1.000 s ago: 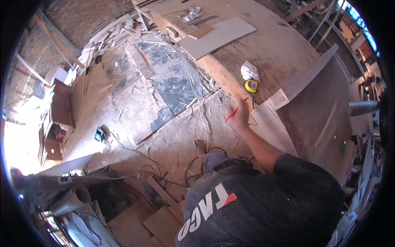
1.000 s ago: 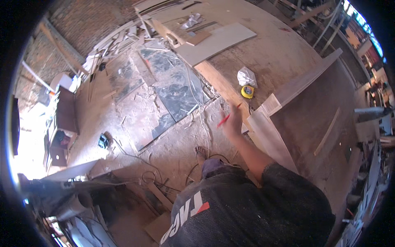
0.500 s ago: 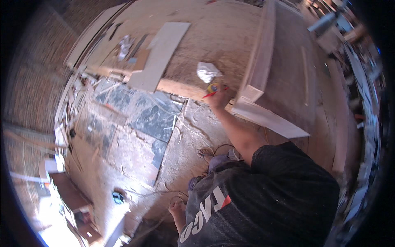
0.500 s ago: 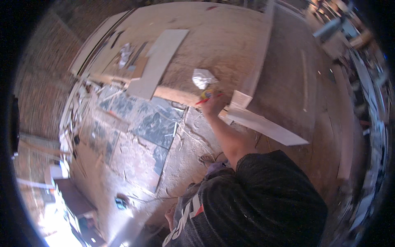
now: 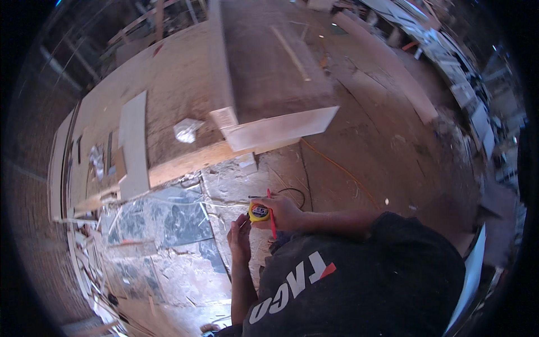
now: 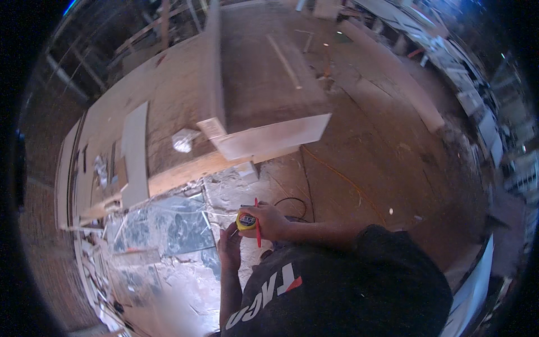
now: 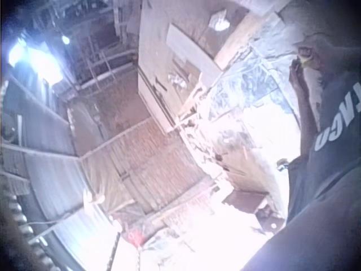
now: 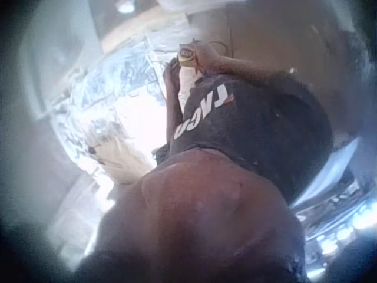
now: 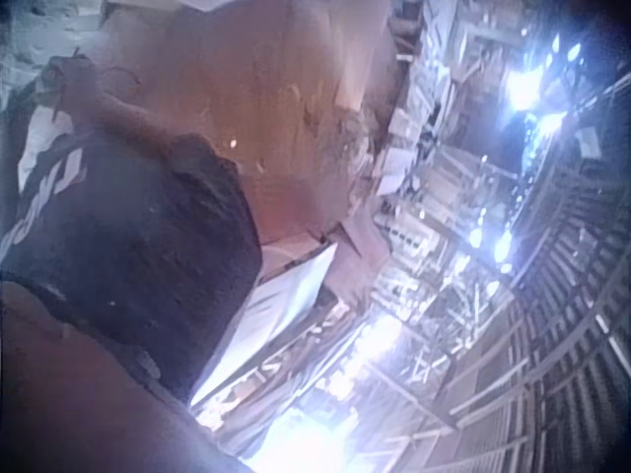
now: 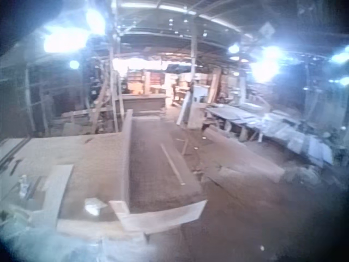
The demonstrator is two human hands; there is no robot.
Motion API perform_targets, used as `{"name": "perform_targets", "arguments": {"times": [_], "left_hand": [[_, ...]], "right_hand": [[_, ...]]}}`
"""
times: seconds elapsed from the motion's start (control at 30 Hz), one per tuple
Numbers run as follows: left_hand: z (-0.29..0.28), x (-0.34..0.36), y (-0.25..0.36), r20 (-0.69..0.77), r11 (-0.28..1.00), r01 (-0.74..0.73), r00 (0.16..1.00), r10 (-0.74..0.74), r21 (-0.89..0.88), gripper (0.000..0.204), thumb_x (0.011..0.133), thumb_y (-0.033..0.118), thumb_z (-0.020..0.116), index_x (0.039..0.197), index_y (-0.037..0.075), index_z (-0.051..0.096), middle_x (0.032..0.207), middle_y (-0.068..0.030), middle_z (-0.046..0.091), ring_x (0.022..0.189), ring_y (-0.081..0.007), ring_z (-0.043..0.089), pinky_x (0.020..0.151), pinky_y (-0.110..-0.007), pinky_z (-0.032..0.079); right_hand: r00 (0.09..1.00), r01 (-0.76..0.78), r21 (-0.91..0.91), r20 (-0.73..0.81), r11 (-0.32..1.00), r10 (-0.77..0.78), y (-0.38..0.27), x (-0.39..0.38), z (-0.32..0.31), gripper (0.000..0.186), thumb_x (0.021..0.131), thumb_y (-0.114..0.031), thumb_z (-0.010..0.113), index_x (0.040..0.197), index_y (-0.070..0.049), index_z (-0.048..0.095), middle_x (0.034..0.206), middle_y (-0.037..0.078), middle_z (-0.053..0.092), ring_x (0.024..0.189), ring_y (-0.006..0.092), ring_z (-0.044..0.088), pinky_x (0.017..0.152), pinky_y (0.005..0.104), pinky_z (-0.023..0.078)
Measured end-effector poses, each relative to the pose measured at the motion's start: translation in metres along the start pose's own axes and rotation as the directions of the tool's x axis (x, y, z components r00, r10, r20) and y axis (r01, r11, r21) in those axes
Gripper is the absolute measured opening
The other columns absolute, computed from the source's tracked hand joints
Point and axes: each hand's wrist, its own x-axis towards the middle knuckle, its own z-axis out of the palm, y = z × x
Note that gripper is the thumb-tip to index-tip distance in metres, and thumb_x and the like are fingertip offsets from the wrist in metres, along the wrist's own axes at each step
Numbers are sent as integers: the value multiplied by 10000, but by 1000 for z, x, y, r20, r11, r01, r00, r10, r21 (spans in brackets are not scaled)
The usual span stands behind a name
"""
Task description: The person measures and marks wooden components using a tape measure and a pencil, checking the length of a narrow strip and the internal dimensions of a shelf unit.
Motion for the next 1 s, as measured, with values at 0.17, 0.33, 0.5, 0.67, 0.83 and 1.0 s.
{"name": "perform_targets", "arguments": {"times": [0.17, 0.33, 0.5, 0.67, 0.83, 1.0], "left_hand": [[91, 17, -22, 216, 877, 285, 953, -215, -386, 791, 1115, 633, 422, 1509, -47, 513, 1425, -185, 648, 1344, -313, 604, 1173, -462, 446], [154, 42, -48, 294, 779, 495, 866, -405, -385, 725, 1111, 647, 400, 1390, 9, 601, 1327, -160, 691, 1180, -297, 683, 1042, -417, 544], [249, 70, -58, 368, 854, 519, 788, -493, 33, 519, 1089, 445, 449, 1247, -6, 653, 1209, -192, 730, 1088, -306, 728, 846, -381, 599], [398, 120, -84, 610, 848, 525, 696, -380, -70, 576, 1030, 461, 446, 1271, -31, 625, 1188, -211, 707, 1129, -326, 704, 814, -370, 614], [521, 157, -69, 577, 831, 556, 677, -457, 6, 514, 999, 421, 593, 1307, 9, 592, 1172, -169, 707, 1089, -281, 709, 847, -340, 592], [575, 208, -42, 577, 958, 199, 766, -285, 208, 576, 977, 491, 627, 1265, -7, 622, 1147, -193, 710, 1044, -271, 726, 757, -326, 598]], "right_hand": [[996, -42, -79, -79, 996, 35, 12, -36, -38, 780, 810, -571, 882, 1360, -62, 664, 1218, 210, 740, 1145, 422, 692, 1017, 494, 531], [996, 80, -81, -41, 994, -83, 33, -56, -122, 725, 888, -534, 827, 1400, -58, 632, 1301, 219, 716, 1239, 450, 661, 1063, 510, 514], [971, -125, 10, -202, 992, 125, 142, -112, -260, 558, 1061, -313, 682, 1533, -51, 540, 1220, 171, 760, 1100, 294, 747, 944, 416, 585], [842, -377, 140, -360, 915, 402, 242, -173, -414, 476, 1136, -339, 520, 1468, -4, 590, 1058, 127, 720, 934, 235, 689, 831, 351, 552], [797, -283, -219, -596, 934, 102, 273, -163, -549, 387, 1117, -335, 567, 1252, -17, 742, 1008, 105, 667, 909, 228, 653, 830, 362, 531], [754, -311, -130, -637, 942, 161, 323, -120, -594, 294, 1093, -268, 610, 1127, -19, 763, 1000, 119, 711, 924, 224, 669, 848, 376, 529]]}}
